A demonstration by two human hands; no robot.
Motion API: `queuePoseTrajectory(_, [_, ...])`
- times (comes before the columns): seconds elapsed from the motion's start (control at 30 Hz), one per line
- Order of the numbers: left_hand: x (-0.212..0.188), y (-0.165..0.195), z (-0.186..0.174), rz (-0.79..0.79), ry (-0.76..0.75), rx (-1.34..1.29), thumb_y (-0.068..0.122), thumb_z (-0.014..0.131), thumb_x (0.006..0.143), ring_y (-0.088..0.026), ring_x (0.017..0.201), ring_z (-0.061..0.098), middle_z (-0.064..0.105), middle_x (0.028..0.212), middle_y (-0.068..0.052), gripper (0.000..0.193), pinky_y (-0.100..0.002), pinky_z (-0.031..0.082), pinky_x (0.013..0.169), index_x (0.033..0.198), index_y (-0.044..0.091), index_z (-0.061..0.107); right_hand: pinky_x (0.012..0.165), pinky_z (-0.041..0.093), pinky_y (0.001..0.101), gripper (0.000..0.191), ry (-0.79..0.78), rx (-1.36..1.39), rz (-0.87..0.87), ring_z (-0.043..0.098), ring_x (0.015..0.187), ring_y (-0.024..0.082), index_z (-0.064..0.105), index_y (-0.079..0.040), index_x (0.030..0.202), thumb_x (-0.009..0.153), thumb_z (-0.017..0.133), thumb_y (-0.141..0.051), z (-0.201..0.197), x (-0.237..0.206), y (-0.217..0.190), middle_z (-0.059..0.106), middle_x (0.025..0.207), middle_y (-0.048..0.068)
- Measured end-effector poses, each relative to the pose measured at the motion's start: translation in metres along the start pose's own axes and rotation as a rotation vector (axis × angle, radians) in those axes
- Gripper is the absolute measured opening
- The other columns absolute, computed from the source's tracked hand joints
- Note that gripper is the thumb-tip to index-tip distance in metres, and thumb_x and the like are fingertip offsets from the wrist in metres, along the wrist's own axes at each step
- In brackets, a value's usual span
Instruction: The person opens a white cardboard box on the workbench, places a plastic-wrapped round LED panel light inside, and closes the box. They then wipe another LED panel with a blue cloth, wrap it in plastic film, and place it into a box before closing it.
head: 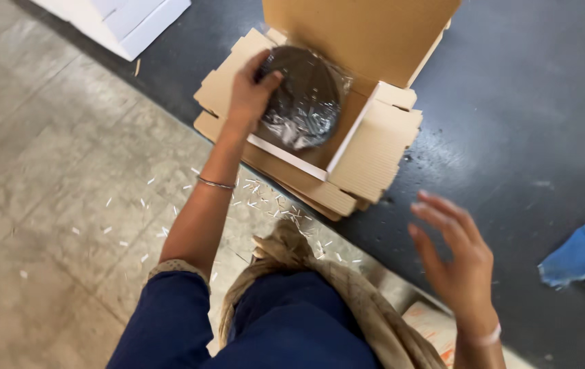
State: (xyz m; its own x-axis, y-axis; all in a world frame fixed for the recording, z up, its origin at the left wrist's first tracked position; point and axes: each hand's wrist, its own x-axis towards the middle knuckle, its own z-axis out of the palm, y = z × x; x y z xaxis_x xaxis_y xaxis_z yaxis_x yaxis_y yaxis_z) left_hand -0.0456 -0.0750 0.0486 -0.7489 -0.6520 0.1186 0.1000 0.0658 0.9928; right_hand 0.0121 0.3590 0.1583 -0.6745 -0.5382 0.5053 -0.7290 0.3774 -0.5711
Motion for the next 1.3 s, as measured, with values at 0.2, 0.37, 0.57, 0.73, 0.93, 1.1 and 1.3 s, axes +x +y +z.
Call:
queuePoseTrajectory(0.2, [0.018,-0.025,-0.021,0.419,-0.244,0.544,0.001,0.071,0.091,-0.042,0.131,0.056,0.059,0.138,-0.028,0.050,-0.043,0.046,0.112,0.139,-0.003,0.057,0.102,0.060,0.0328,0.023,0.217,0.061,0.061,0.069,0.120,0.021,0.066,-0.003,0.124,0.102,0.065,0.007,0.096,0.089,-0.002,0.068,0.136,0.011])
queuePoseTrajectory(0.37, [0.077,0.017,-0.056,0.550,-0.078,0.337,0.012,0.078,0.093,-0.033,0.131,0.058,0.057,0.145,-0.018,0.069,-0.041,0.049,0.111,0.152,0.006,0.042,0.094,0.060,0.0265,0.038,0.520,0.089,0.142,0.071,0.114,0.016,0.054,-0.002,0.139,0.106,0.072,0.007,0.121,0.156,0.034,0.065,0.139,0.010])
queuePoseTrajectory(0.57, [0.193,0.067,-0.052,0.557,-0.178,0.217,0.034,0.104,0.076,-0.024,0.100,0.077,0.080,0.109,-0.015,0.058,-0.037,0.059,0.095,0.111,0.003,0.071,0.085,0.059,0.0272,0.040,0.421,-0.105,0.078,0.068,0.103,0.016,0.058,0.003,0.120,0.096,0.090,0.002,0.110,0.221,0.084,0.067,0.112,0.008])
queuePoseTrajectory(0.73, [0.199,0.081,-0.038,0.519,-0.239,0.364,0.028,0.092,0.076,-0.021,0.075,0.078,0.080,0.086,-0.012,0.031,-0.033,0.060,0.070,0.092,0.007,0.078,0.066,0.055,0.0238,0.026,0.393,-0.076,0.010,0.067,0.077,0.011,0.070,0.004,0.110,0.088,0.083,0.007,0.116,0.242,0.086,0.074,0.094,0.005])
queuePoseTrajectory(0.93, [0.167,0.075,-0.001,0.790,0.092,0.655,0.016,0.087,0.081,-0.030,0.079,0.072,0.073,0.092,-0.011,0.022,-0.039,0.057,0.067,0.092,0.006,0.071,0.057,0.060,0.0263,0.045,0.441,-0.064,0.304,0.076,0.068,0.011,0.060,-0.001,0.136,0.094,0.077,0.000,0.147,0.249,0.040,0.078,0.087,0.005])
queuePoseTrajectory(1.1, [0.143,0.077,-0.040,0.567,-0.422,0.377,0.003,0.081,0.077,-0.017,0.084,0.071,0.060,0.112,-0.011,0.063,-0.033,0.061,0.070,0.135,0.009,0.056,0.081,0.065,0.0306,0.045,0.302,-0.067,0.169,0.076,0.091,0.014,0.057,0.002,0.136,0.097,0.079,0.005,0.149,0.226,0.006,0.076,0.101,0.013])
queuePoseTrajectory(1.3, [0.106,0.080,-0.131,0.433,-0.955,0.410,-0.006,0.059,0.096,-0.022,0.113,0.061,0.063,0.129,-0.008,0.054,-0.030,0.059,0.100,0.145,0.016,0.061,0.102,0.057,0.0339,0.048,-0.054,0.427,0.402,0.068,0.110,0.014,0.062,-0.006,0.146,0.100,0.060,0.008,0.125,0.149,0.000,0.073,0.125,0.009])
